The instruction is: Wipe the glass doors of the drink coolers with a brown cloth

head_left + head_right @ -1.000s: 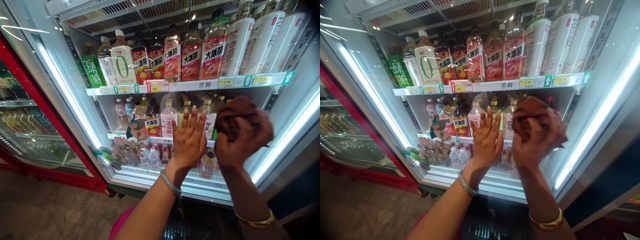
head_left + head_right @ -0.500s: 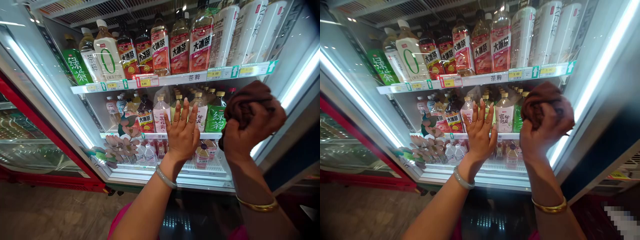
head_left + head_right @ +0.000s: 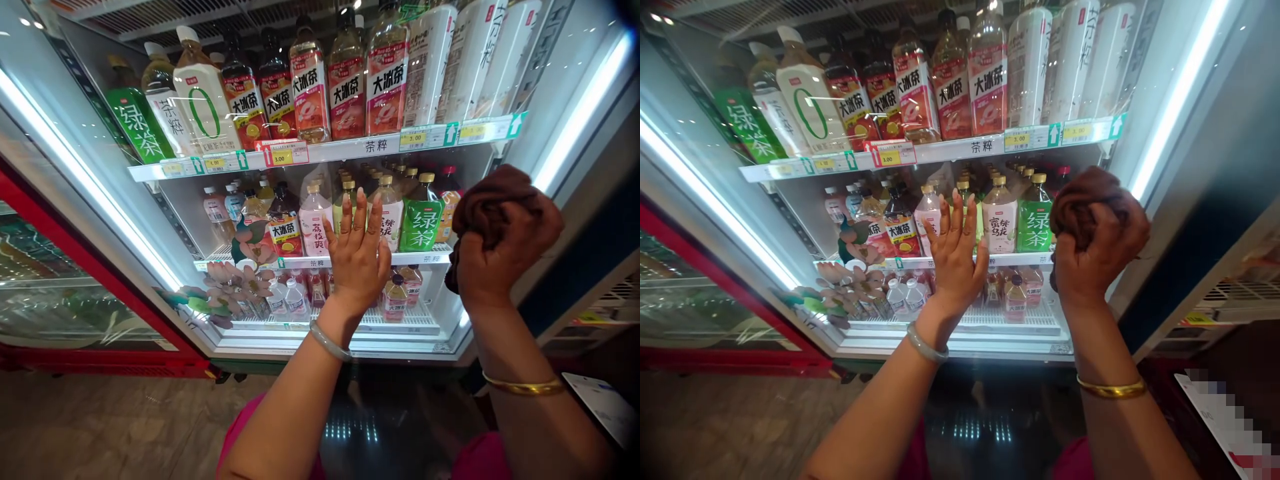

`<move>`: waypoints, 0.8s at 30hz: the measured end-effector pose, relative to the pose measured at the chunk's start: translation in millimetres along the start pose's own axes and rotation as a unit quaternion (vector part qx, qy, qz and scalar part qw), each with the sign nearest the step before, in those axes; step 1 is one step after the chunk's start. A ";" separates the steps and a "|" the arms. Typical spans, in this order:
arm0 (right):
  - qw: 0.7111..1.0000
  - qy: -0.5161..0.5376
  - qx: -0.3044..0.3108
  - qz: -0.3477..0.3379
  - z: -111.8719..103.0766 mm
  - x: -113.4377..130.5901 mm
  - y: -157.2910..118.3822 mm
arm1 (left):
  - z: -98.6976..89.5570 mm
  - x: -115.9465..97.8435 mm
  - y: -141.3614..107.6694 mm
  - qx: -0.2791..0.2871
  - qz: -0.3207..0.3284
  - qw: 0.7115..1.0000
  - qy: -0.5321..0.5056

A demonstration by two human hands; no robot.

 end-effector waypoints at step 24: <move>0.998 -0.015 0.014 -0.065 13.1 62.0 -44.7 | 6.7 3.8 -22.3 0.026 0.030 0.999 0.036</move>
Point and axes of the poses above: each hand's wrist, its own y-axis towards the middle knuckle, its own z-axis out of the palm, x = y × z, the point moved 3 cm from there along y, towards the middle knuckle, and after that the axes turned 6 degrees about z, right-handed, at the moved point
